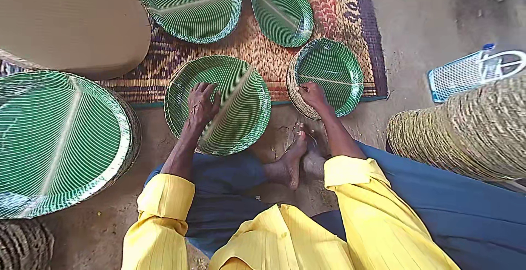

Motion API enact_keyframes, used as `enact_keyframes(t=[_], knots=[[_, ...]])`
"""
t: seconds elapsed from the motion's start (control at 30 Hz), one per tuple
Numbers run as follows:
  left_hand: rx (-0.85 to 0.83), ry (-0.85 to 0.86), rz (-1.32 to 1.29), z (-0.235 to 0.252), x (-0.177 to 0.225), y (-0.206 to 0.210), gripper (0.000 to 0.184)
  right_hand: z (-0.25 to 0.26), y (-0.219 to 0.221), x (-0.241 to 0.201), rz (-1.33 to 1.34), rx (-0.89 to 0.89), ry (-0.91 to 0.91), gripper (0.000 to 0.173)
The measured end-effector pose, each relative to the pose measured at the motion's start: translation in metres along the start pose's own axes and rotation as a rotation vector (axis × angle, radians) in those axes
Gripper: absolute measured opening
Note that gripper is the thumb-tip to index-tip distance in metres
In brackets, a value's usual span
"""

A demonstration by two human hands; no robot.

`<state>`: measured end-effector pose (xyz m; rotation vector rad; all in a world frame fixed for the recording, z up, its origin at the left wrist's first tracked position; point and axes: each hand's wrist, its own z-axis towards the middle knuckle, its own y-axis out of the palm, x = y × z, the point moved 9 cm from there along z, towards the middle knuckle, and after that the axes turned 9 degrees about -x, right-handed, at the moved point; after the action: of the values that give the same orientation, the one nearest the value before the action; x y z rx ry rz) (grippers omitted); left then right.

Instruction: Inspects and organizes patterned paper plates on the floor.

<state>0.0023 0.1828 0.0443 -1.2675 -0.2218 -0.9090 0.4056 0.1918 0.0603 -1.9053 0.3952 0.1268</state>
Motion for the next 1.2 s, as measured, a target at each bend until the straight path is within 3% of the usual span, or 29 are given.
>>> enact_keyframes(t=[0.3,0.53,0.67,0.8,0.87,0.93,1.07,1.13,1.2], knots=[[-0.155,0.054,-0.004,-0.001,0.006,0.019,0.037,-0.003,-0.002,0.005,0.128,-0.012,0.043,0.035],[-0.164,0.018,0.01,-0.006,-0.009,0.016,0.033,-0.011,-0.022,0.007,0.182,0.151,0.127,0.031],[-0.023,-0.033,-0.012,-0.007,-0.021,-0.016,0.036,-0.036,-0.075,-0.035,0.193,0.316,-0.001,0.036],[0.34,-0.109,0.025,-0.026,-0.027,-0.065,0.043,-0.068,-0.099,-0.114,0.227,0.435,-0.321,0.028],[0.47,-0.189,0.007,-0.044,-0.034,-0.089,0.04,-0.082,-0.07,-0.164,0.197,0.351,-0.54,0.027],[0.59,-0.321,-0.074,-0.068,-0.049,-0.106,0.041,-0.095,-0.011,-0.205,0.103,0.207,-0.723,0.027],[0.785,-0.649,-0.52,-0.119,-0.082,-0.106,0.044,-0.133,0.128,-0.237,-0.126,-0.315,-0.881,0.025],[0.706,-0.815,-0.501,-0.126,-0.074,-0.104,0.047,-0.143,0.164,-0.233,-0.208,-0.507,-0.871,0.025],[0.503,-0.947,-0.353,-0.126,-0.062,-0.097,0.045,-0.143,0.169,-0.227,-0.184,-0.556,-0.843,0.028]])
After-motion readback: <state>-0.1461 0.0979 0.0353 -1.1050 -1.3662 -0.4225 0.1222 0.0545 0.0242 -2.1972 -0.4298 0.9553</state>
